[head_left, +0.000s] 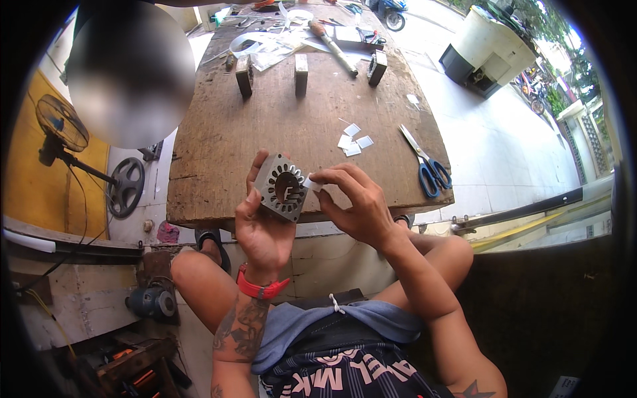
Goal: The person cuts small rectangular pieces from a white strip using scissors and inserts them into the slots of a circular metal component. They repeat this process, handling the component and strip while seated at a low table.
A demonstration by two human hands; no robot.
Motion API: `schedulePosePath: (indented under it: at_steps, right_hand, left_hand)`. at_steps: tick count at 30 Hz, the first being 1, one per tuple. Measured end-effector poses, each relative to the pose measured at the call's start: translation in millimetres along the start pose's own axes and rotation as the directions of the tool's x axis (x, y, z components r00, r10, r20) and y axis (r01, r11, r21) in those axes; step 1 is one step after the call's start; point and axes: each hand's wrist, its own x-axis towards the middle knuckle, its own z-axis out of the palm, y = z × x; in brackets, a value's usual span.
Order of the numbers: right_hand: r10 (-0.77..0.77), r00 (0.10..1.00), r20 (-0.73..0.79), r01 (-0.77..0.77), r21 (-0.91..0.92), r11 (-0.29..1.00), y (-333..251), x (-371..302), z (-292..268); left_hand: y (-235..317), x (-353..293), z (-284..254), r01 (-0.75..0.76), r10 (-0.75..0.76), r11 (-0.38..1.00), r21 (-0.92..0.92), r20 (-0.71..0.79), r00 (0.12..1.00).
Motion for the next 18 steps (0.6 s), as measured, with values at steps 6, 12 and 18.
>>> schedulePosePath:
  at_steps: [6, 12, 18]
  right_hand:
    - [0.056, 0.998, -0.009, -0.056, 0.037, 0.998, 1.8, 0.4, 0.9]
    - [-0.014, 0.998, -0.058, 0.009, -0.085, 0.996, 4.9, -1.4, 4.1]
    - [-0.091, 0.992, -0.091, 0.075, -0.173, 0.982, 6.4, -4.3, 3.1]
  left_hand:
    - [-2.9, -1.8, 2.2, 0.006, -0.006, 1.000, 0.019, -0.006, 1.000]
    - [-2.9, -2.0, 3.7, 0.002, -0.001, 0.999, 0.033, -0.012, 1.000]
    - [-0.9, -6.8, 5.1, 0.020, -0.019, 0.999, 0.029, -0.034, 0.999]
